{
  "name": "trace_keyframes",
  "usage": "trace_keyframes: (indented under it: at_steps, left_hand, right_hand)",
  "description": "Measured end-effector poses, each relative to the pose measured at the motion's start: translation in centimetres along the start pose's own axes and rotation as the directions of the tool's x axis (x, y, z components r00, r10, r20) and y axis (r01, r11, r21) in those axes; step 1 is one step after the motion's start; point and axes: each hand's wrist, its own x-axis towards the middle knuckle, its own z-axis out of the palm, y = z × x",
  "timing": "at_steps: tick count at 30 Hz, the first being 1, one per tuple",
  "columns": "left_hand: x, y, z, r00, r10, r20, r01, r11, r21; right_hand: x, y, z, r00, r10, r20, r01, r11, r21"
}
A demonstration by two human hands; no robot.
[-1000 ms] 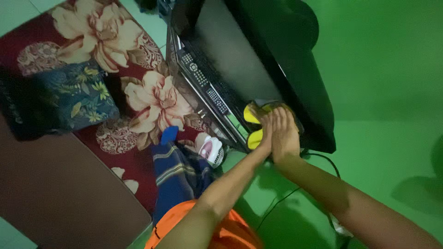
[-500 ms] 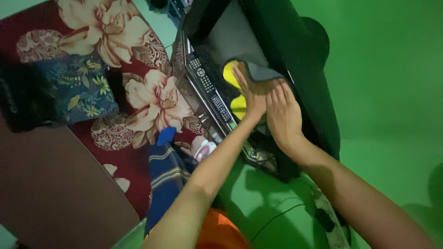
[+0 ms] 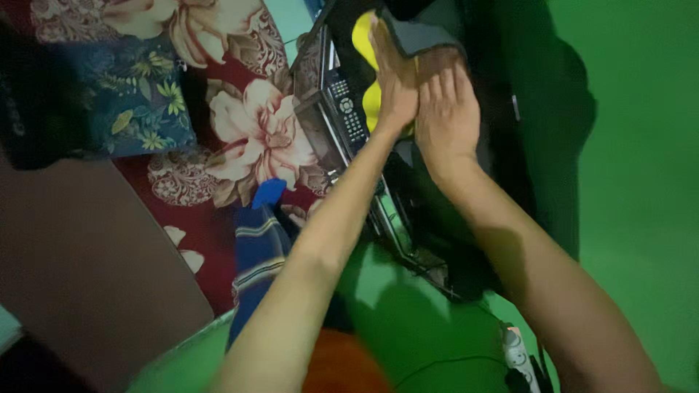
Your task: The person wipes a remote control and the exterior of a television with cloths.
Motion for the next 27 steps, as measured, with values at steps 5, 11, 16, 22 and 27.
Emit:
trace_keyframes:
  at_steps: [5, 11, 16, 22, 27]
  left_hand:
    - [-11.9, -8.0, 1.6, 0.982, -0.144, 0.121, 0.122, 0.977, 0.176]
    - [-28.3, -4.2, 2.4, 0.763, -0.293, 0.577, -0.267, 0.669, 0.693]
    - [-37.5, 3.5, -0.3, 0.737, -0.095, 0.669, -0.616, 0.312, 0.723]
    - [-38.2, 4.0, 1.2, 0.755, -0.227, 0.616, -0.381, 0.612, 0.693]
    - [-31.9, 2.2, 2.8, 0.838, -0.351, 0.418, 0.124, 0.868, 0.480]
  right_hand:
    - [-1.7, -4.7, 1.9, 0.986, -0.095, 0.138, 0.095, 0.995, 0.007]
    - [-9.4, -6.3, 4.0, 0.869, -0.370, 0.330, 0.352, 0.929, 0.115]
    - [-16.2, -7.8, 5.3, 0.821, -0.423, 0.383, 0.372, 0.906, 0.204]
    - [-18.5, -4.8, 2.8, 0.733, -0.457, 0.504, 0.404, 0.889, 0.217]
    - [-16.4, -0.8, -1.4, 0.801, -0.372, 0.469, 0.319, 0.928, 0.191]
